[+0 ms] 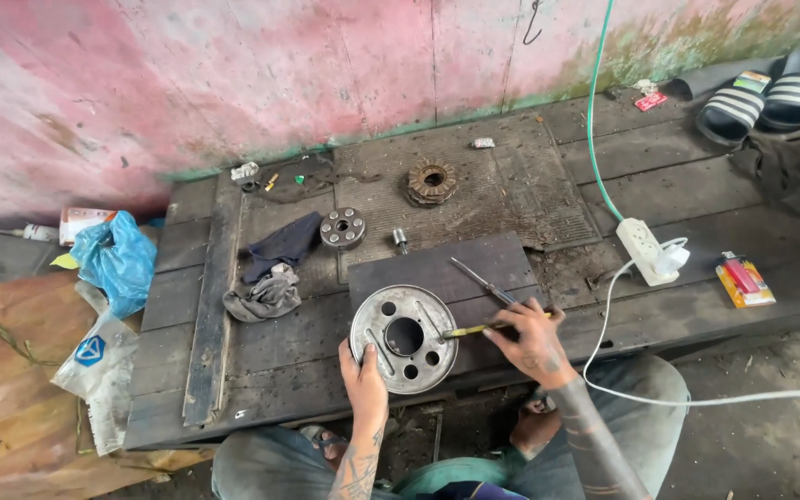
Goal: Cleaning the interior of a motorcycle clutch housing using a small brush to remove debris and dust.
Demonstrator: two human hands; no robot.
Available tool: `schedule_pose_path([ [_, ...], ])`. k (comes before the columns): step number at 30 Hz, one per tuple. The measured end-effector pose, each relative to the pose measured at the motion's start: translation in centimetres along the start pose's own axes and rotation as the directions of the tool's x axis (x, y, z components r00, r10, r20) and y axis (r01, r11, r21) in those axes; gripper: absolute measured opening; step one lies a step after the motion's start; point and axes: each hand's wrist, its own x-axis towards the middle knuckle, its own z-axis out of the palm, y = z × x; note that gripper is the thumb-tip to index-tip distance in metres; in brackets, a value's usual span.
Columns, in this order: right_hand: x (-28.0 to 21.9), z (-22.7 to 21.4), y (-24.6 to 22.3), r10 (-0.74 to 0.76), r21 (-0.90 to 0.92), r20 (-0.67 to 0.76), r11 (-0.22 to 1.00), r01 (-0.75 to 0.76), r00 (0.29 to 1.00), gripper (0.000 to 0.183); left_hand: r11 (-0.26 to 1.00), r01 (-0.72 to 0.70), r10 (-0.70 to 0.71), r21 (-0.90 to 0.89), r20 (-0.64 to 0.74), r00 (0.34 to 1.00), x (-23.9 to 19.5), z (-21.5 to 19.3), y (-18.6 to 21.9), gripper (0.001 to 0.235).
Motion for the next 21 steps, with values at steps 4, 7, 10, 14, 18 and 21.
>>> schedule_pose_path([
  [4,-1.1,-0.7,-4.2,-0.227,0.053,0.265,0.974,0.221,0.937,0.02,0.999,0.012,-0.012,-0.035,0.008,1.0,0.1,0.1,-0.4,0.048],
  [7,-0.4,-0.8,-3.5,-0.075,0.059,0.164,0.996,0.066,0.984,0.026,1.0,0.001,-0.001,-0.006,-0.035,0.999,0.1,0.2,-0.5,0.041],
  [10,-1.0,-1.5,-5.5,-0.029,0.047,0.173,0.999,0.021,0.984,0.017,0.999,0.004,-0.002,0.054,-0.041,0.999,0.0,0.2,-0.1,0.045],
  [14,-0.9,0.6,-2.6,-0.115,0.041,0.166,0.993,0.109,0.979,0.021,0.998,0.017,-0.015,0.067,-0.035,0.999,0.0,0.6,0.3,0.045],
  [18,-2.3,0.4,-5.5,-0.339,0.156,0.156,0.936,0.316,0.928,0.021,0.996,0.07,-0.065,0.05,-0.104,0.992,-0.5,0.7,1.0,0.047],
  [21,-0.1,-1.7,-3.1,0.019,0.027,0.17,0.999,-0.024,0.985,0.021,0.998,-0.014,0.019,0.057,-0.087,0.996,0.0,0.5,-0.3,0.043],
])
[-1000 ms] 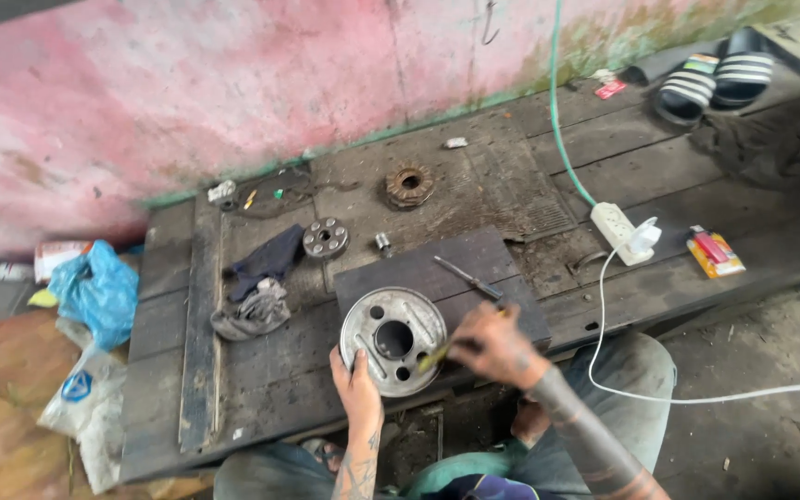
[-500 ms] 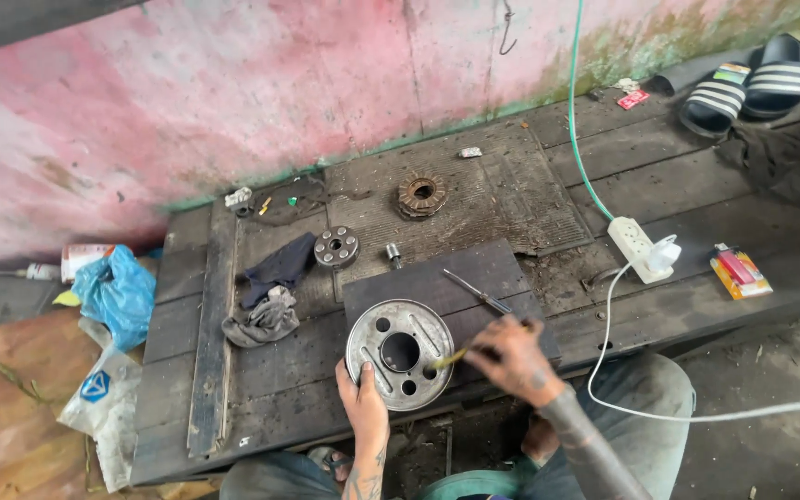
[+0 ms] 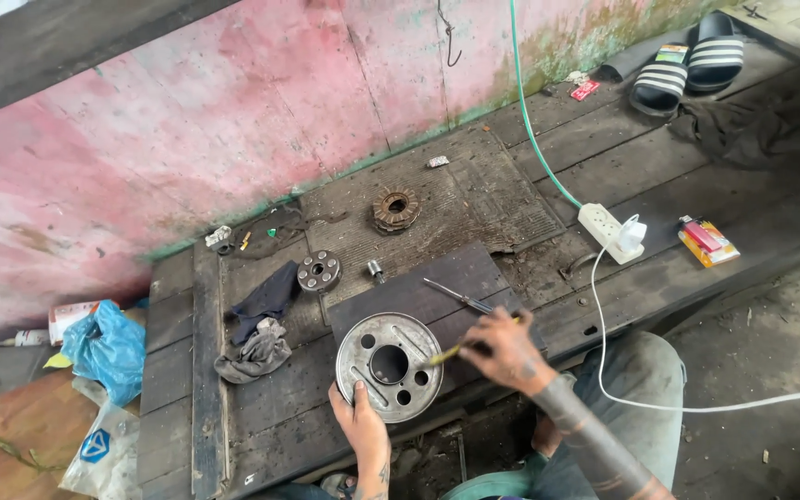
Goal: Cleaning the interior of a motorcycle clutch housing using a small brush to remove debris and dust.
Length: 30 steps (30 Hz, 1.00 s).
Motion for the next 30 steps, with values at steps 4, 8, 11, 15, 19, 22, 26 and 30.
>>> schedule_pose_path([
  [4,-1.0,-1.2,-3.8,-0.11,-0.055,0.123,0.992,0.117,0.986,0.019,0.993,0.099,-0.096,0.066,-0.047,0.994,0.0,0.2,0.5,0.052],
  [8,-0.4,-0.5,-2.2,-0.04,0.002,0.093,0.999,0.04,0.995,0.017,1.0,0.019,-0.02,-0.015,-0.022,1.0,0.3,0.0,-0.6,0.046],
  [11,-1.0,1.0,-3.1,-0.144,0.037,0.065,0.989,0.142,0.987,0.017,0.998,0.057,-0.056,0.004,-0.039,0.998,-0.1,-0.3,0.6,0.046],
  [15,0.2,0.8,0.5,0.005,-0.001,-0.073,1.0,-0.005,0.997,0.018,0.997,0.073,-0.073,0.0,-0.045,0.996,-0.1,0.1,-0.2,0.047],
  [19,-1.0,-1.1,-4.3,-0.177,-0.003,0.052,0.984,0.177,0.983,0.017,0.987,0.15,-0.146,0.047,-0.083,0.986,0.0,0.5,1.0,0.049],
  [22,-0.2,-1.4,-3.4,-0.092,0.043,0.13,0.995,0.087,0.987,0.014,0.996,0.09,-0.091,-0.023,-0.068,0.994,-0.1,0.3,0.5,0.045],
  [26,-0.8,0.6,-3.3,-0.083,0.025,0.114,0.996,0.081,0.99,0.018,0.996,0.083,-0.084,-0.017,-0.059,0.995,-0.1,-0.1,0.3,0.045],
  [30,1.0,0.3,0.7,0.06,0.029,-0.032,0.998,-0.059,0.998,0.02,0.995,0.095,-0.096,-0.028,-0.049,0.994,0.1,0.2,0.3,0.045],
])
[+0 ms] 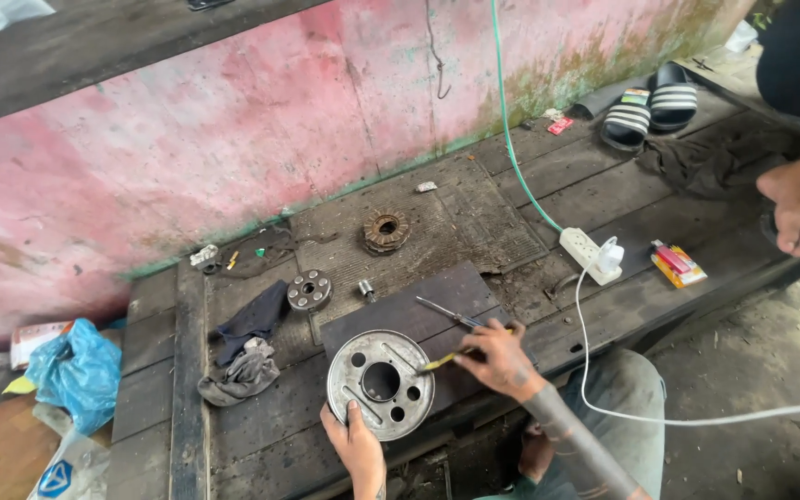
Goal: Cleaning the interior of a motorcycle clutch housing using a small brush to remove debris and dust.
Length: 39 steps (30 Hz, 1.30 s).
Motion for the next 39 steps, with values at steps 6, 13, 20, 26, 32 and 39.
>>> schedule_pose_path([
  [6,-1.1,-0.7,-2.9,-0.18,0.019,0.079,0.984,0.179,0.981,0.014,0.995,0.068,-0.066,0.074,-0.029,0.997,-0.1,0.3,0.6,0.05],
  [13,-1.6,2.2,-1.4,-0.289,-0.004,0.17,0.956,0.294,0.942,0.016,0.999,0.001,-0.002,-0.052,-0.028,1.0,0.4,0.4,-0.6,0.046],
  [20,-1.4,0.0,-3.7,-0.2,-0.079,0.103,0.975,0.209,0.974,0.018,0.999,0.024,-0.026,-0.029,-0.054,0.998,-0.3,0.4,0.1,0.049],
  [26,-2.3,1.3,-3.8,-0.192,-0.06,0.098,0.978,0.199,0.976,0.016,0.999,0.033,-0.034,-0.015,-0.1,0.994,-0.4,0.8,-0.4,0.049],
  [32,-2.2,2.8,-2.7,-0.246,-0.094,-0.033,0.966,0.242,0.969,0.015,1.0,0.017,-0.017,-0.006,-0.101,0.995,-0.1,0.5,-0.9,0.049],
  [39,-1.9,1.7,-3.8,-0.252,-0.09,-0.115,0.966,0.243,0.961,0.014,0.989,0.138,-0.129,0.05,-0.155,0.98,-1.2,1.2,1.6,0.053],
])
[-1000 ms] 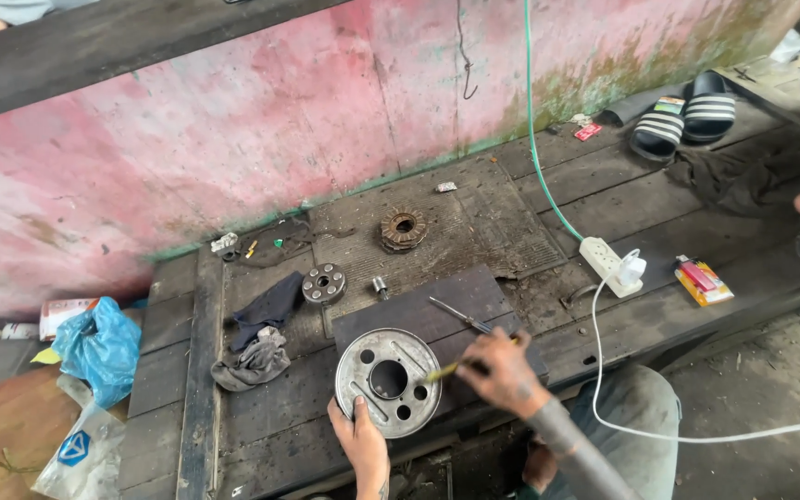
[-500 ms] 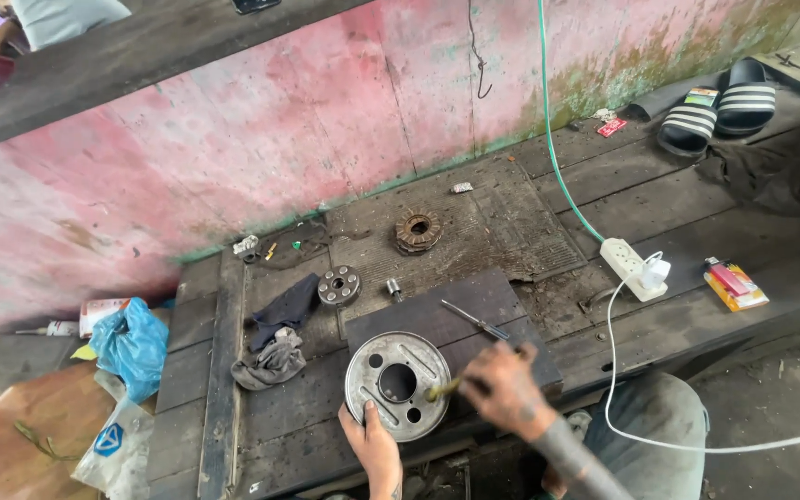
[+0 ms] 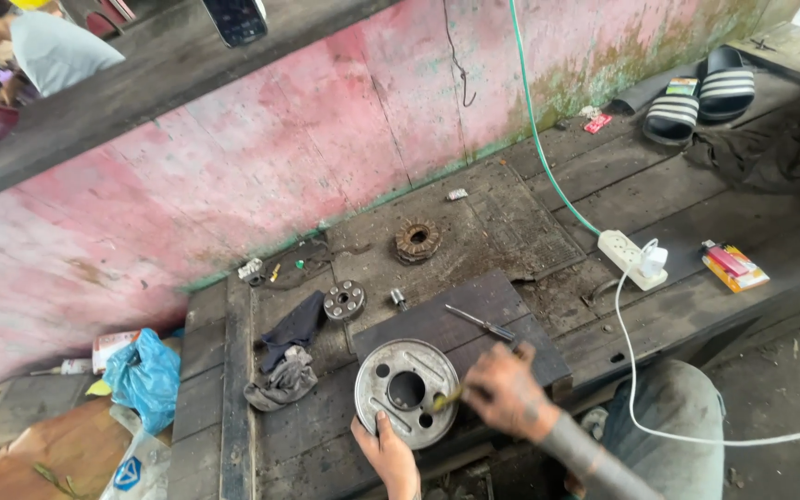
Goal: Cleaning the interior of a motorcycle clutch housing using a small brush to remove debris and dust.
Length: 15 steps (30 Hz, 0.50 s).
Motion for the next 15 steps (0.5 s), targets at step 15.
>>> schedule_pose_path([
  [15,0.6,-2.3,-0.8,0.166,-0.052,0.211,0.986,-0.159,0.963,0.014,0.985,-0.126,0.135,-0.117,0.069,0.988,1.2,-0.6,-1.9,0.05],
])
